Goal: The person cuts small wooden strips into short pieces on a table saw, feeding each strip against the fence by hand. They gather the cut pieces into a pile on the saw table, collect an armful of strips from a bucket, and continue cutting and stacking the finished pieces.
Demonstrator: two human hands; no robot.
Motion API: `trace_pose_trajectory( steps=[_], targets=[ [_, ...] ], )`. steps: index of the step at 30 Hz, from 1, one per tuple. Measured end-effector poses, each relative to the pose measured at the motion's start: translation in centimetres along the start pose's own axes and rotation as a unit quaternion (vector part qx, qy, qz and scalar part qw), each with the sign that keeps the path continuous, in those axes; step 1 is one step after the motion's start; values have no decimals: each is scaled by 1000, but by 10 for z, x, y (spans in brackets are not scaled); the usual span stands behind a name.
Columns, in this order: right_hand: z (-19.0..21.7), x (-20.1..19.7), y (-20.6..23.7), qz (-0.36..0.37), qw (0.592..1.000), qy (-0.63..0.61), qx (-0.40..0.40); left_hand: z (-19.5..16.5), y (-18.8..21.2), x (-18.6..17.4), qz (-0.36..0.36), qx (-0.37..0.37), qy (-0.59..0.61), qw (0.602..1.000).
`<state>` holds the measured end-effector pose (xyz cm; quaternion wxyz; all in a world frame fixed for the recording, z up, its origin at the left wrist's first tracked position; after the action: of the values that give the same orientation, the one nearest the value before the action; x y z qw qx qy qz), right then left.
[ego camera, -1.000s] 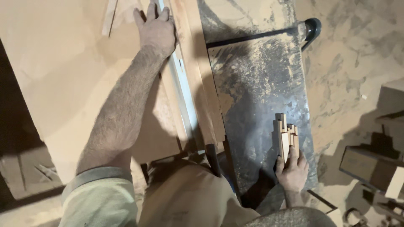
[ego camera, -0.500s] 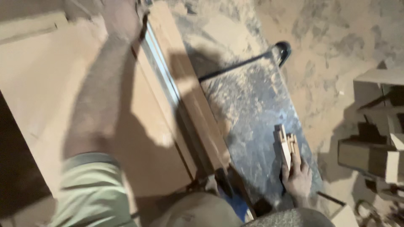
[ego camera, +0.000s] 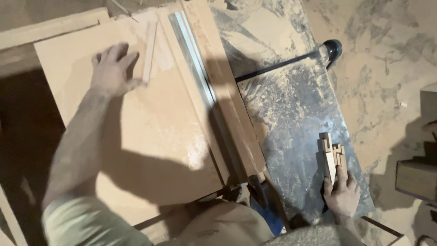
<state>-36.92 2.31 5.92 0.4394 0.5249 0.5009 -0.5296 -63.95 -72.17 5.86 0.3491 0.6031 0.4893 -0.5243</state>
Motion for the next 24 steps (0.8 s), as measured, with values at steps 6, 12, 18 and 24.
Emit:
trace_pose_trajectory(
  steps=[6,12,18,24],
  targets=[
    [2,-16,-6,46,995,-82,18,-7,-72,-61,-302,-211,258,893],
    [-27,-13,2,86,986,-134,45,-227,-45,-69,-194,95,194,957],
    [-28,-12,10,87,985,-143,35,-403,27,-32,36,209,297,931],
    [-44,-1,28,103,968,-225,47,-570,66,85,158,227,261,925]
  ],
)
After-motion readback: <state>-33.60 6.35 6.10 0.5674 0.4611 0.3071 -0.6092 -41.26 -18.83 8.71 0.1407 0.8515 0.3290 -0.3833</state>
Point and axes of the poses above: each hand's wrist, its own y-axis away from the middle knuckle, its own x-axis out of the palm, z = x × y, the point moved 7 cm from there along -y, towards the middle knuckle, and after that the axes turned 6 degrees about z, right-handed, at the moved point
